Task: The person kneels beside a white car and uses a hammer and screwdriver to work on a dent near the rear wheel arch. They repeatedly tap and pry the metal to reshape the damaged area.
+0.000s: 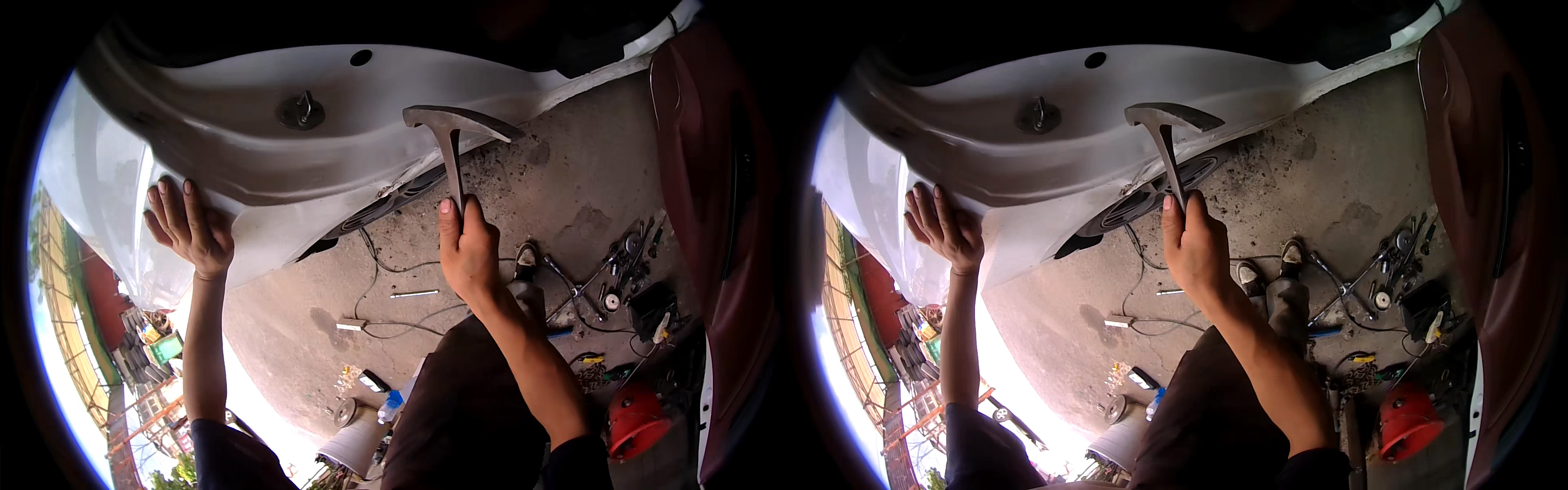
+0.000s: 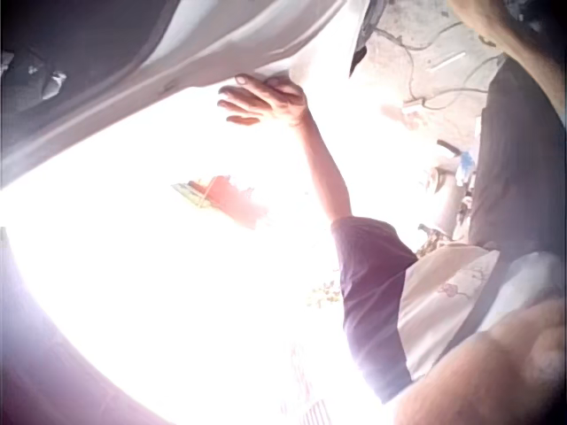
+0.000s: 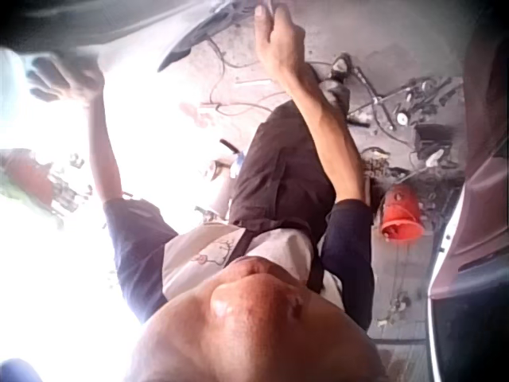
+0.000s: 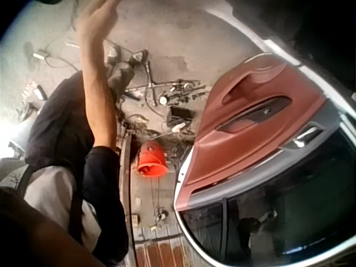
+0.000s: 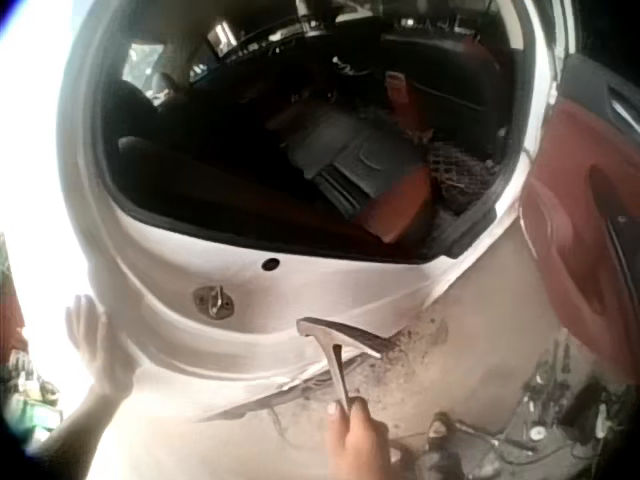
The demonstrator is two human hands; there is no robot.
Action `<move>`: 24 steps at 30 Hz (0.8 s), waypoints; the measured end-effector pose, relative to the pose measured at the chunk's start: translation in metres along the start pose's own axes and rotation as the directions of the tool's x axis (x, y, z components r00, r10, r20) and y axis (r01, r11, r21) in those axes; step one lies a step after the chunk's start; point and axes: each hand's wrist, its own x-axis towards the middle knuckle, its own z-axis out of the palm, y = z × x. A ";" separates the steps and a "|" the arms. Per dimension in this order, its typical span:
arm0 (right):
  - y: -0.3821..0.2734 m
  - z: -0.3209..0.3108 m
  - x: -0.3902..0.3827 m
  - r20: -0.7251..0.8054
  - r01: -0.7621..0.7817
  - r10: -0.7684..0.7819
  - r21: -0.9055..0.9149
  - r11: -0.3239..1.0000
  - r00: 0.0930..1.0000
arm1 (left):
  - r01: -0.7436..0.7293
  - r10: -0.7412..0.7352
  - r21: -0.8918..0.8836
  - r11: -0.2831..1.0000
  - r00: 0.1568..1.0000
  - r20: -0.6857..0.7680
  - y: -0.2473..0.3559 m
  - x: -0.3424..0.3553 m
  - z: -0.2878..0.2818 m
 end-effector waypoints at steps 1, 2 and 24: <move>0.010 -0.007 0.013 0.091 -0.030 0.042 -0.140 0.990 0.995 | -0.004 0.004 0.000 1.000 1.000 0.005 0.003 0.005 0.002; 0.013 -0.024 0.032 0.133 -0.076 0.101 -0.183 0.980 0.986 | 0.006 -0.007 0.027 1.000 1.000 0.026 0.011 0.009 -0.002; 0.056 -0.136 0.096 0.204 -0.400 0.444 -0.225 0.889 0.872 | -0.022 0.022 0.050 0.998 1.000 0.011 0.054 0.038 0.002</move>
